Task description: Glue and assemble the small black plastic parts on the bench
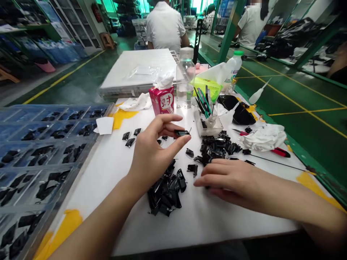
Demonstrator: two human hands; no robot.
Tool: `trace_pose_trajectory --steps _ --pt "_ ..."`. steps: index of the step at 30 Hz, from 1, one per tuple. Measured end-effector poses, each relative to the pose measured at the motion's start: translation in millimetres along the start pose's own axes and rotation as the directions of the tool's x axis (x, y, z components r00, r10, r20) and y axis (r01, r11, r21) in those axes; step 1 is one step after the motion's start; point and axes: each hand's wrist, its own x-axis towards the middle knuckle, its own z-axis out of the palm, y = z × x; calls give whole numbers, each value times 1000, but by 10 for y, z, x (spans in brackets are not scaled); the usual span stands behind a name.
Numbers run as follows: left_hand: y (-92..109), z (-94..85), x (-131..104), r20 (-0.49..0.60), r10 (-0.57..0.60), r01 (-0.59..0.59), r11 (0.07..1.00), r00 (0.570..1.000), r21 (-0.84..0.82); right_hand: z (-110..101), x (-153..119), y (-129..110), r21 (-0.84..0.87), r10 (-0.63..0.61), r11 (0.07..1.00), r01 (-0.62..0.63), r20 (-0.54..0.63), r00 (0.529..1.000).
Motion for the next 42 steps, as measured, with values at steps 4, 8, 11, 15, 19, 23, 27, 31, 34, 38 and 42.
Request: trace_pose_trajectory --steps 4,8,11,15,19,23,27,31,34,38,42 --pt "-2 -4 20 -16 -1 1 1000 1000 -13 -107 -95 -9 25 122 992 -121 -49 991" --pt "-6 -5 23 -18 -16 15 1000 1000 -14 -94 -118 -1 -33 195 981 -193 47 980" --pt "4 0 17 -14 -11 11 1000 1000 -3 43 -103 -8 -143 214 970 -197 115 970" --pt "20 3 10 -17 -8 8 1000 1000 -14 164 -98 -33 -199 214 961 -190 111 970" --pt "22 -4 7 -17 -8 8 1000 1000 -18 179 -62 -85 -95 160 983 -156 35 986" --pt "18 -7 1 -12 -10 10 1000 1000 1 205 20 -85 -90 86 992 -89 -32 996" --pt "24 -6 0 -10 -11 11 1000 1000 0 230 86 30 -312 91 938 -149 -195 977" --pt "31 -5 6 -12 -6 6 1000 1000 -4 212 101 104 -377 88 916 -135 -140 986" --pt "30 -7 11 -20 -4 4 1000 1000 -2 134 45 69 -250 129 957 -146 -81 988" --pt "28 -20 16 -27 1 -2 1000 1000 -18 79 -94 -24 -169 197 970 -175 124 972" --pt "25 -32 19 -16 -8 7 999 1000 -32 132 -164 -53 -230 211 959 -166 188 959"
